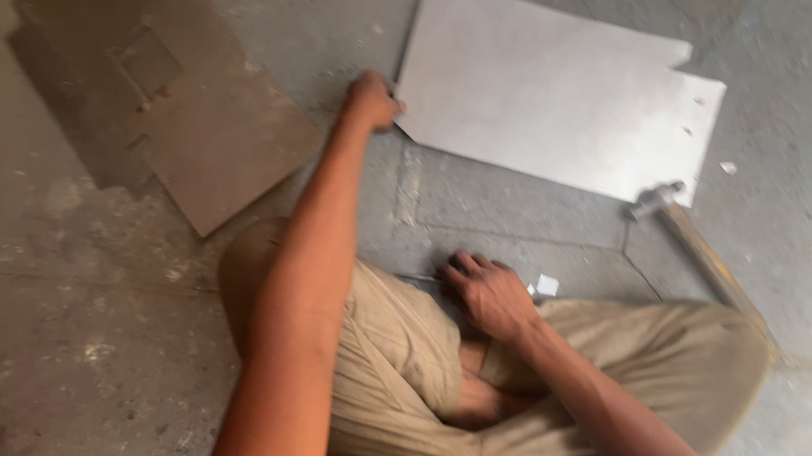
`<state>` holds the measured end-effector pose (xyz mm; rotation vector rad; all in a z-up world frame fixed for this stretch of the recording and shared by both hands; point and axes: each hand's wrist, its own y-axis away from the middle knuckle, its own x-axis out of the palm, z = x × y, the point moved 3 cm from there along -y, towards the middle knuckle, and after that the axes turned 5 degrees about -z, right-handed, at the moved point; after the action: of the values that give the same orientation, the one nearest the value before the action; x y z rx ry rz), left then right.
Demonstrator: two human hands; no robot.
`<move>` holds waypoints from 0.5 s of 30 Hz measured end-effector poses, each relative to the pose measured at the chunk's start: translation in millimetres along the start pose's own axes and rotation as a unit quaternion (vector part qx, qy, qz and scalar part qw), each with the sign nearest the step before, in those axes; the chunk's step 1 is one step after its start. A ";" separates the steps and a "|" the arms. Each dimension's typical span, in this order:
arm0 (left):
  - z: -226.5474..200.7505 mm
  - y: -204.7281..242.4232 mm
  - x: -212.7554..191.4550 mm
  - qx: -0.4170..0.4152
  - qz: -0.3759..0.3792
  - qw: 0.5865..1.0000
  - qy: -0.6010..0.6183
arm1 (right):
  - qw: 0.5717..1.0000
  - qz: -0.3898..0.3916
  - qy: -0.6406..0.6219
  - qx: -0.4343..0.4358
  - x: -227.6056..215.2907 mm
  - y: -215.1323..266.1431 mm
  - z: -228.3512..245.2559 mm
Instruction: The person sits on the floor and uses a hammer and a metal punch to create holes in a flat metal sheet. They repeatedly position the punch on the metal and strike it with the hammer, occasionally flipping the sheet to work on different areas.
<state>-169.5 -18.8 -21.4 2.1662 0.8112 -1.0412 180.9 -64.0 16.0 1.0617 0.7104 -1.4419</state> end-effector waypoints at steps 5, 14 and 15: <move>-23.6 16.0 -10.8 -0.006 0.077 0.982 -0.174 | 0.998 0.021 0.000 0.059 3.4 -14.2 -7.4; -4.9 207.4 38.8 0.183 0.423 0.758 -0.462 | 0.969 -0.125 -0.167 0.135 -45.9 -23.4 -45.3; -2.8 215.1 42.3 0.173 0.444 0.733 -0.485 | 0.968 -0.117 -0.169 0.144 -53.1 -20.2 -55.5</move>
<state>10.4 -142.4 -1.7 1.5038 -0.8878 -1.5264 169.6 11.3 38.3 0.9342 0.3942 -1.9185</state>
